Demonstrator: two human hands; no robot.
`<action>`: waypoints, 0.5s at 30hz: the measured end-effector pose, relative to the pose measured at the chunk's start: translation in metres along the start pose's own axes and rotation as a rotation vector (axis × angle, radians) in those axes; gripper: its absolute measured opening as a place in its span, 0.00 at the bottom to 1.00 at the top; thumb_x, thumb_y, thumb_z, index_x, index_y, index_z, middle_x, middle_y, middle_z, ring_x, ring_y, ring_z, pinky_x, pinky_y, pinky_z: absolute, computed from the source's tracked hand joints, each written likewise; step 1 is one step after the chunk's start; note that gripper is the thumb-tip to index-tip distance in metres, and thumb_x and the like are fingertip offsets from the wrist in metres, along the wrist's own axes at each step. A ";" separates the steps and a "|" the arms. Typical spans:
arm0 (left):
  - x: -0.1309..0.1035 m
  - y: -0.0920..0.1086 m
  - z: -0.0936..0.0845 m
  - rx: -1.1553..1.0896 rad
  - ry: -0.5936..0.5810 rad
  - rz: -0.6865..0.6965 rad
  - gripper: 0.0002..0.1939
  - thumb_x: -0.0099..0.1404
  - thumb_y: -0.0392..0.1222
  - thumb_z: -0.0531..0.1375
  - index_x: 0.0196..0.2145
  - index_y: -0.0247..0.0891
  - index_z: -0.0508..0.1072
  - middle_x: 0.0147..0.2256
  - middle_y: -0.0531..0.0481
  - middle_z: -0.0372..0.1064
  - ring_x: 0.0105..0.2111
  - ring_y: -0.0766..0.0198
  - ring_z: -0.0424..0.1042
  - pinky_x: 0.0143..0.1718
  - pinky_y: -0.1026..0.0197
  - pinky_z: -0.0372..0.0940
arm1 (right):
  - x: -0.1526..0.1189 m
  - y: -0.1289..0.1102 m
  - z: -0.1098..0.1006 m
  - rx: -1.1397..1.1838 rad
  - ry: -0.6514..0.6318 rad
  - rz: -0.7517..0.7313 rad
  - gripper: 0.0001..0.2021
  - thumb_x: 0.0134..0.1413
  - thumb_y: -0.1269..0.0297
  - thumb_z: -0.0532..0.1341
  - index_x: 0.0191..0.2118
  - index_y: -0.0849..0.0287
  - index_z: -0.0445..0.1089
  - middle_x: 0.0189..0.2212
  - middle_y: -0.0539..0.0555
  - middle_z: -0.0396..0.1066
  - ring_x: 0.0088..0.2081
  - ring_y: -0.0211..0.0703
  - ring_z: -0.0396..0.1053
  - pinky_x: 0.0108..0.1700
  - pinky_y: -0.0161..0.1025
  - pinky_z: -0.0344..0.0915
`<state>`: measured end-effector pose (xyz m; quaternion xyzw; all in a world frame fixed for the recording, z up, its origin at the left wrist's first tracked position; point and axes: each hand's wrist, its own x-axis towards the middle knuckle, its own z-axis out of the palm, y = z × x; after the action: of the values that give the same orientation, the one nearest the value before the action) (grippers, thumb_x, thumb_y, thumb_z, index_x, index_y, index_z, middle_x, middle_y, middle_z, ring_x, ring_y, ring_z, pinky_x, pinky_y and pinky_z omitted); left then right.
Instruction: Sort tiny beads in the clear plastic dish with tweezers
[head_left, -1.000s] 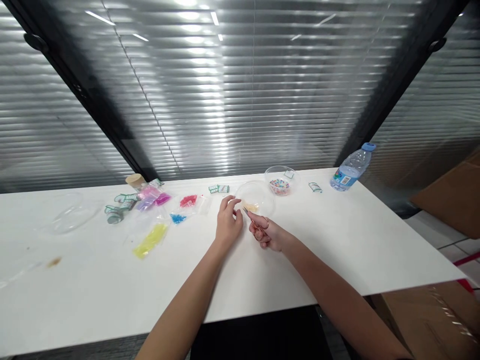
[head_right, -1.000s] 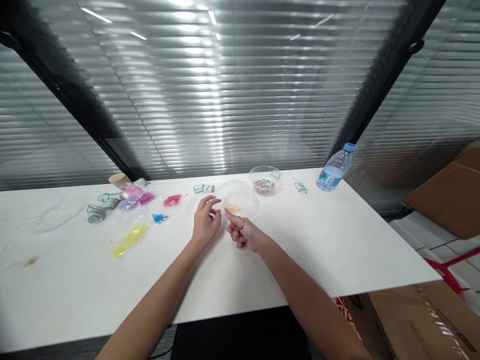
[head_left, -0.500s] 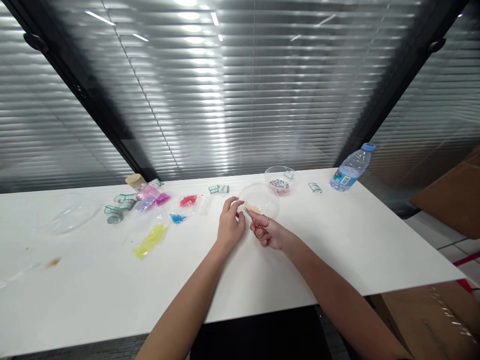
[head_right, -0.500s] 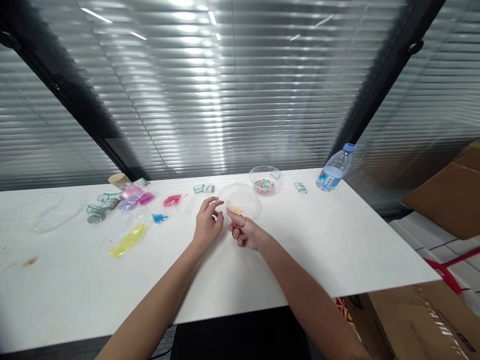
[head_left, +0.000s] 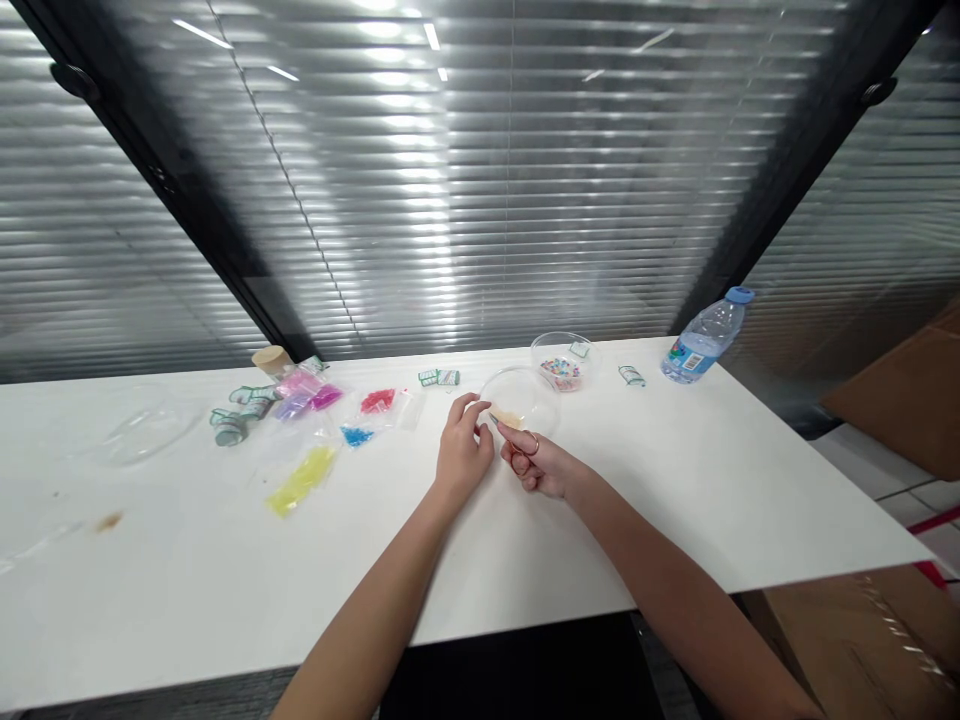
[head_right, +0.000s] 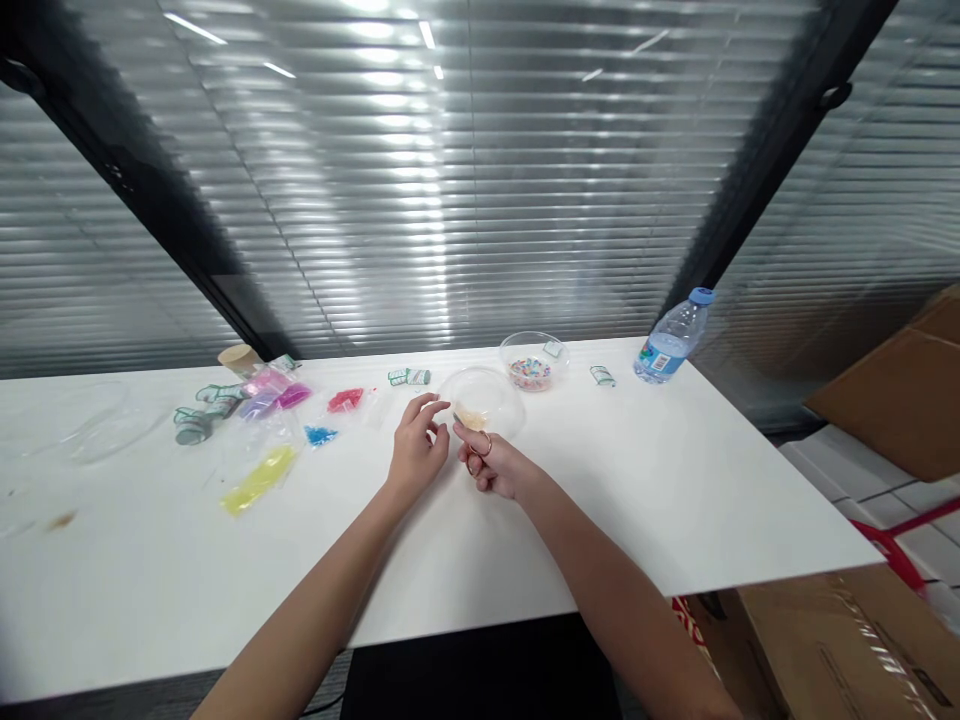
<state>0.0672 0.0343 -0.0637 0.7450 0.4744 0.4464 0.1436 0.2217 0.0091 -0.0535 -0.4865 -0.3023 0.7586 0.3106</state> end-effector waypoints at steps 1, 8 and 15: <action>0.000 0.000 0.000 0.001 0.003 -0.001 0.18 0.61 0.27 0.53 0.47 0.39 0.71 0.54 0.42 0.64 0.47 0.59 0.72 0.43 0.56 0.73 | 0.000 0.000 0.000 -0.002 0.003 -0.001 0.27 0.46 0.37 0.66 0.24 0.60 0.61 0.14 0.40 0.51 0.15 0.25 0.40 0.17 0.27 0.41; 0.000 -0.001 0.001 -0.003 0.021 0.000 0.18 0.61 0.28 0.53 0.46 0.39 0.71 0.53 0.42 0.64 0.46 0.59 0.73 0.41 0.57 0.73 | 0.000 0.001 0.003 -0.019 0.026 -0.016 0.27 0.46 0.38 0.66 0.24 0.60 0.61 0.13 0.40 0.50 0.16 0.26 0.41 0.17 0.28 0.41; 0.002 -0.007 0.001 -0.009 0.049 0.003 0.16 0.61 0.30 0.54 0.46 0.39 0.71 0.52 0.42 0.65 0.31 0.68 0.72 0.36 0.59 0.73 | -0.003 0.001 0.005 -0.057 0.024 -0.034 0.27 0.48 0.38 0.65 0.24 0.59 0.62 0.13 0.40 0.49 0.15 0.26 0.41 0.17 0.28 0.41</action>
<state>0.0643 0.0397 -0.0671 0.7338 0.4750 0.4667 0.1345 0.2179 0.0058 -0.0506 -0.4988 -0.3282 0.7385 0.3132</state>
